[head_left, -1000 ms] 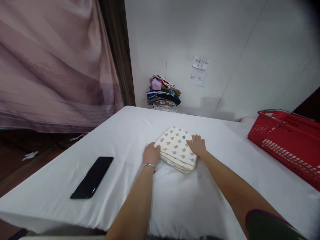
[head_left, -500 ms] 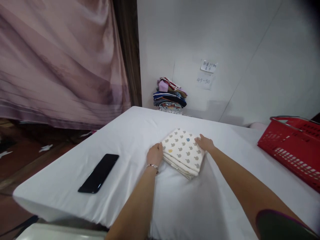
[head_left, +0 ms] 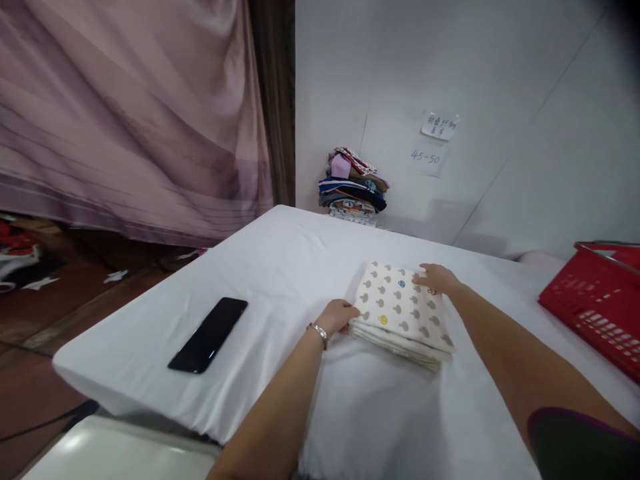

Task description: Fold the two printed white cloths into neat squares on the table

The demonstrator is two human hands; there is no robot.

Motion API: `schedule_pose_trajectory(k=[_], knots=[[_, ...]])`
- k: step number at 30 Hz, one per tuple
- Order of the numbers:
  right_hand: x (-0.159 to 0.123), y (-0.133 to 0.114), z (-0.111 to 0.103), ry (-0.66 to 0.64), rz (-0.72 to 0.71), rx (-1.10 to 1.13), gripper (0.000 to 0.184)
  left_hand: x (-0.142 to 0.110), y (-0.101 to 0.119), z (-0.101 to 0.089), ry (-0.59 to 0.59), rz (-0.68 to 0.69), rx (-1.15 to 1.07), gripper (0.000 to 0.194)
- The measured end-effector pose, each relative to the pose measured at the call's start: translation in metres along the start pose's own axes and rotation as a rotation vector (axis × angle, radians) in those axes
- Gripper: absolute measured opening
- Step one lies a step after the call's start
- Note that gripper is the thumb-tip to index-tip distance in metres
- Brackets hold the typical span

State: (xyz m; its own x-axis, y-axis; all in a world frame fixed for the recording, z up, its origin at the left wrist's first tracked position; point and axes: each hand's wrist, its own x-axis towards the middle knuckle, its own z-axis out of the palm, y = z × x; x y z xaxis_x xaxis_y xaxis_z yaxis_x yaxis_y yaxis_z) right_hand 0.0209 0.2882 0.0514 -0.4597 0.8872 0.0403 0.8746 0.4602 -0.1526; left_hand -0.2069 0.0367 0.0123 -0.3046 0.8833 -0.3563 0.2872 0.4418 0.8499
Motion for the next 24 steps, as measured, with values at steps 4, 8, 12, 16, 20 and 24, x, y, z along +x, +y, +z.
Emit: schedule_pose_trajectory(k=[4,8,12,16,20,24], knots=[[-0.016,-0.032,0.011,0.043,-0.071,-0.035,0.052,0.000,-0.001,0.001,0.005,0.042,0.084,0.023],[-0.048,-0.080,0.039,0.061,-0.227,0.029,0.055,0.000,-0.001,-0.002,0.048,0.092,0.156,0.023],[-0.072,-0.103,0.056,-0.097,-0.243,0.013,0.061,-0.001,-0.001,-0.002,0.062,0.105,0.182,0.025],[-0.081,-0.105,0.051,-0.102,-0.217,0.043,0.063,-0.002,-0.002,-0.002,0.074,0.117,0.168,0.026],[-0.096,-0.109,0.048,-0.079,-0.270,0.080,0.066,-0.005,0.001,0.001,0.088,0.130,0.144,0.033],[-0.113,-0.116,0.043,-0.159,-0.258,0.145,0.068,-0.005,0.001,0.003,0.113,0.112,0.050,0.040]])
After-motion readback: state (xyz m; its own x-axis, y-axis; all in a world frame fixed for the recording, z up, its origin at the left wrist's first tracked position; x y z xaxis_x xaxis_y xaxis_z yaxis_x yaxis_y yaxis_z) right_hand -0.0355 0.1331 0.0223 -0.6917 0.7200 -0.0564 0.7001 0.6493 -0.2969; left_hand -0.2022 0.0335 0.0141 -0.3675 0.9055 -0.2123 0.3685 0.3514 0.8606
